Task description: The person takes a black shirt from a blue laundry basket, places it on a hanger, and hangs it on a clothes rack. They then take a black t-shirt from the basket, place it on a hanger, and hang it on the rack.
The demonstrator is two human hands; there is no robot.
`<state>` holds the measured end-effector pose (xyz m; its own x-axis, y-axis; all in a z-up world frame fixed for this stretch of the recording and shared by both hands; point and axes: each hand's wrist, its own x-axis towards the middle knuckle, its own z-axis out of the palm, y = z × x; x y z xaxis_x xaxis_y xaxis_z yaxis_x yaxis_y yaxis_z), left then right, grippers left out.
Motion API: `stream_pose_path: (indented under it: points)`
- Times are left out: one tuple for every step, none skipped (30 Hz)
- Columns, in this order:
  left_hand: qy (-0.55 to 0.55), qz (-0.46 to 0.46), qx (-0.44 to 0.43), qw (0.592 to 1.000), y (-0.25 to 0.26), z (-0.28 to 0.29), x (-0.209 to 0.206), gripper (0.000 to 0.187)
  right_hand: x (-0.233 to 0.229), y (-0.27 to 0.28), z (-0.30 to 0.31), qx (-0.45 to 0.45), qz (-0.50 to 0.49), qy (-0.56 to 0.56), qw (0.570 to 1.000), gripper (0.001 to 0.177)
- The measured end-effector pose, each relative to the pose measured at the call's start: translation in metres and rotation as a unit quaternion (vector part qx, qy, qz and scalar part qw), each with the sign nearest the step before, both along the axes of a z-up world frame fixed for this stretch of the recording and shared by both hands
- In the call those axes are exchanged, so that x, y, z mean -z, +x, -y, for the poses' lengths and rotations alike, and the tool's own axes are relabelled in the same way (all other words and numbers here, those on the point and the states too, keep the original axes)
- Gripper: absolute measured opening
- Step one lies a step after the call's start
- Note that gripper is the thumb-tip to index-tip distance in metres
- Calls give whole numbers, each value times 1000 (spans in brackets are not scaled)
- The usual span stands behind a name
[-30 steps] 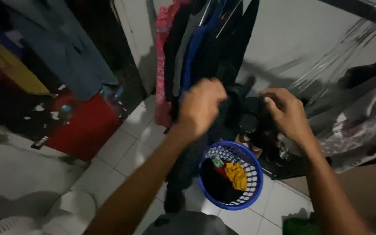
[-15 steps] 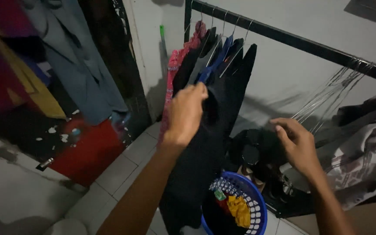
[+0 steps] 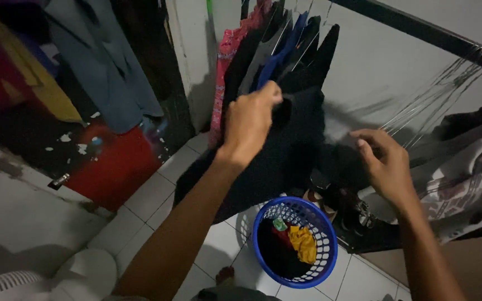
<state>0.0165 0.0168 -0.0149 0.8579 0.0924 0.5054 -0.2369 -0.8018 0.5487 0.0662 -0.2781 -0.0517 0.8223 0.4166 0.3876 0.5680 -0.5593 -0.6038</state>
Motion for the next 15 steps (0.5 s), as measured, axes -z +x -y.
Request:
stream_pose_path:
  points:
    - [0,0,-1,1000,-4,4,-2,15,0,0,0,-1,0,0,1000,27]
    - [-114,-75,93,986,-9,6,-4,17,0,-1,-1,1,-11,8,1000,26]
    - [-224,-146,186,945,-15,9,-6,22,0,-2,-3,3,-22,16,1000,26]
    - [-223,-147,180,947,-9,8,6,22,2,-2,-2,-2,-23,18,1000,26]
    - [-200,-78,179,960,-3,7,18,17,3,-2,-2,-6,4,7,1000,28]
    - [-175,-8,182,968,5,9,29,27,3,-2,2,-7,32,-7,999,30]
    - [-175,-7,180,968,5,7,22,27,4,3,1,-9,33,-6,999,30]
    - [-98,13,83,992,2,9,18,17,6,3,4,-14,30,-2,999,30]
    - [-19,31,-15,999,-1,10,14,9,9,4,7,-19,26,2,999,29]
    - [-18,31,-15,999,-4,10,12,9,7,1,6,-19,26,3,999,29]
    - [-71,1,35,997,-7,9,9,12,6,-2,6,-12,-2,9,1000,28]
    - [-123,-28,85,988,-9,9,6,17,3,-4,6,-5,-30,15,999,27]
    - [-123,-28,86,988,-8,10,4,17,1,-3,4,-4,-30,15,999,27]
    - [-210,-34,133,968,-9,12,4,20,1,-4,3,-10,-16,14,1000,26]
    - [-295,-39,177,938,-11,15,5,25,0,-5,2,-16,-2,13,1000,25]
